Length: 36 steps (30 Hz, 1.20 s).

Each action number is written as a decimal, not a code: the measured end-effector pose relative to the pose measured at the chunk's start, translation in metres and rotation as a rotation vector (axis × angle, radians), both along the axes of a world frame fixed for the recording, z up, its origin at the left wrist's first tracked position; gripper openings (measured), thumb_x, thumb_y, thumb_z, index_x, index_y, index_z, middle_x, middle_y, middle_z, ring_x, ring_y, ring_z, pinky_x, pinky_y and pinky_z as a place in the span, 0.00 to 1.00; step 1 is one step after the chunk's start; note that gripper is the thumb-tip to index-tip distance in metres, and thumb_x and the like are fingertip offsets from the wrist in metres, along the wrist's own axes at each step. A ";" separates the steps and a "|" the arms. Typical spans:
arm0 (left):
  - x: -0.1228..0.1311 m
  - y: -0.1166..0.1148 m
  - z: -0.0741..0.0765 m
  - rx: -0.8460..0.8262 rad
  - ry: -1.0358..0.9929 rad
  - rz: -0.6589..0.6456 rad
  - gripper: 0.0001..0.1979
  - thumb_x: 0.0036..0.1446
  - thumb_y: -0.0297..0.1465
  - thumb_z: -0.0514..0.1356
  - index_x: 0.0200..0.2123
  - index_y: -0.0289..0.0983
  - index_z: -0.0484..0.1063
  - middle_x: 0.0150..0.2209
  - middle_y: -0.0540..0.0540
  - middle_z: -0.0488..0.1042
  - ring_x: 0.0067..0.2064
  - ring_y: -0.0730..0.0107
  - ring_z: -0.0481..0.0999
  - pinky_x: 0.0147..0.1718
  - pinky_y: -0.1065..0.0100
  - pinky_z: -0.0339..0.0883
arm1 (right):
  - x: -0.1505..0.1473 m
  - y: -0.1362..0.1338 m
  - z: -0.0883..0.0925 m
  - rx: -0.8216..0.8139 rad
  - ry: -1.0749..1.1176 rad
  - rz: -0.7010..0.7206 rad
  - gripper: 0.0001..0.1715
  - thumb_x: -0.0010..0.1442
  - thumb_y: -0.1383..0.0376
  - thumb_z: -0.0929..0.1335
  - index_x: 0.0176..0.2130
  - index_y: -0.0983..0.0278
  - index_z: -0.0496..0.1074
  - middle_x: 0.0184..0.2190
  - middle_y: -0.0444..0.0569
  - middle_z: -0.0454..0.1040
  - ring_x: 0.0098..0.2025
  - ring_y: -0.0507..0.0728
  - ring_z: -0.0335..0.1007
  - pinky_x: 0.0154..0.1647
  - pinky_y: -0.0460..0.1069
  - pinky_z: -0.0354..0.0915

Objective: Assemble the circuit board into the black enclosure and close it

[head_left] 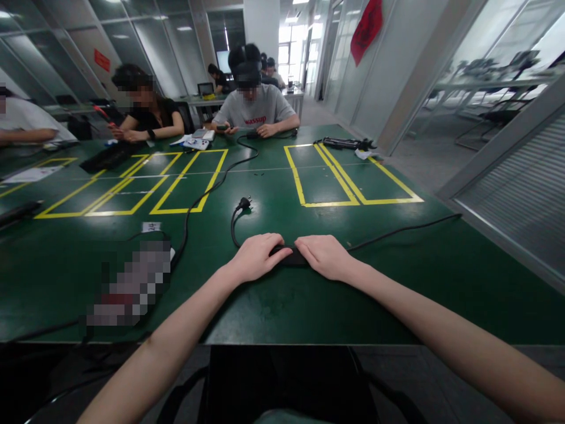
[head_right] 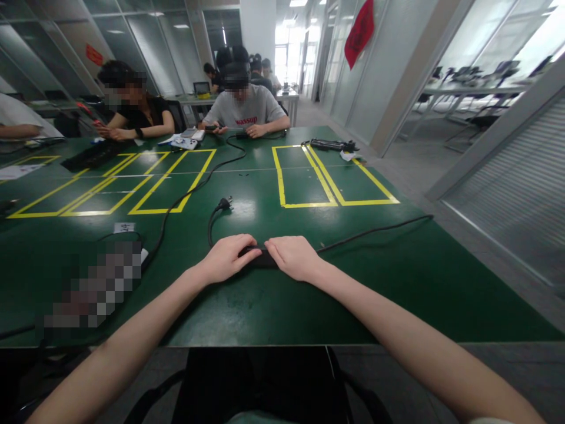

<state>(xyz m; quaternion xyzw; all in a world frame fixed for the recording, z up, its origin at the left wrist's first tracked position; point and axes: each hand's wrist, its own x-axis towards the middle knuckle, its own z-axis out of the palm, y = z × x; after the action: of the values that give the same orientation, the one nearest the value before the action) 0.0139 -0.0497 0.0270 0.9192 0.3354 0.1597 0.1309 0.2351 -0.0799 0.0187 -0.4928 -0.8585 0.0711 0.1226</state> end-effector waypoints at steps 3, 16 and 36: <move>0.000 -0.001 -0.001 0.051 -0.022 -0.082 0.21 0.66 0.47 0.59 0.51 0.37 0.71 0.45 0.43 0.79 0.43 0.59 0.79 0.44 0.62 0.70 | -0.002 0.001 -0.002 -0.001 -0.036 -0.110 0.32 0.76 0.58 0.53 0.34 0.64 0.77 0.31 0.57 0.81 0.33 0.60 0.77 0.34 0.51 0.61; 0.002 -0.003 0.000 0.331 0.129 -0.141 0.20 0.66 0.40 0.59 0.54 0.32 0.74 0.40 0.37 0.80 0.43 0.55 0.75 0.43 0.57 0.64 | 0.013 0.005 0.001 -0.078 0.262 -0.084 0.27 0.73 0.54 0.56 0.33 0.62 0.75 0.31 0.51 0.78 0.32 0.58 0.74 0.33 0.50 0.62; -0.003 0.002 -0.001 0.332 -0.007 -0.142 0.22 0.70 0.44 0.56 0.56 0.33 0.73 0.45 0.38 0.80 0.46 0.57 0.78 0.44 0.60 0.68 | 0.021 0.000 0.008 -0.038 0.382 0.165 0.14 0.63 0.56 0.71 0.45 0.61 0.75 0.41 0.51 0.82 0.42 0.61 0.79 0.43 0.52 0.69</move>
<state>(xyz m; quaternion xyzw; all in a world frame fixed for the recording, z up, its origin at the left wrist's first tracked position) 0.0111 -0.0482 0.0261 0.9489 0.2383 0.2064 -0.0106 0.2561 -0.0796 0.0270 -0.4004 -0.8557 0.1892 0.2678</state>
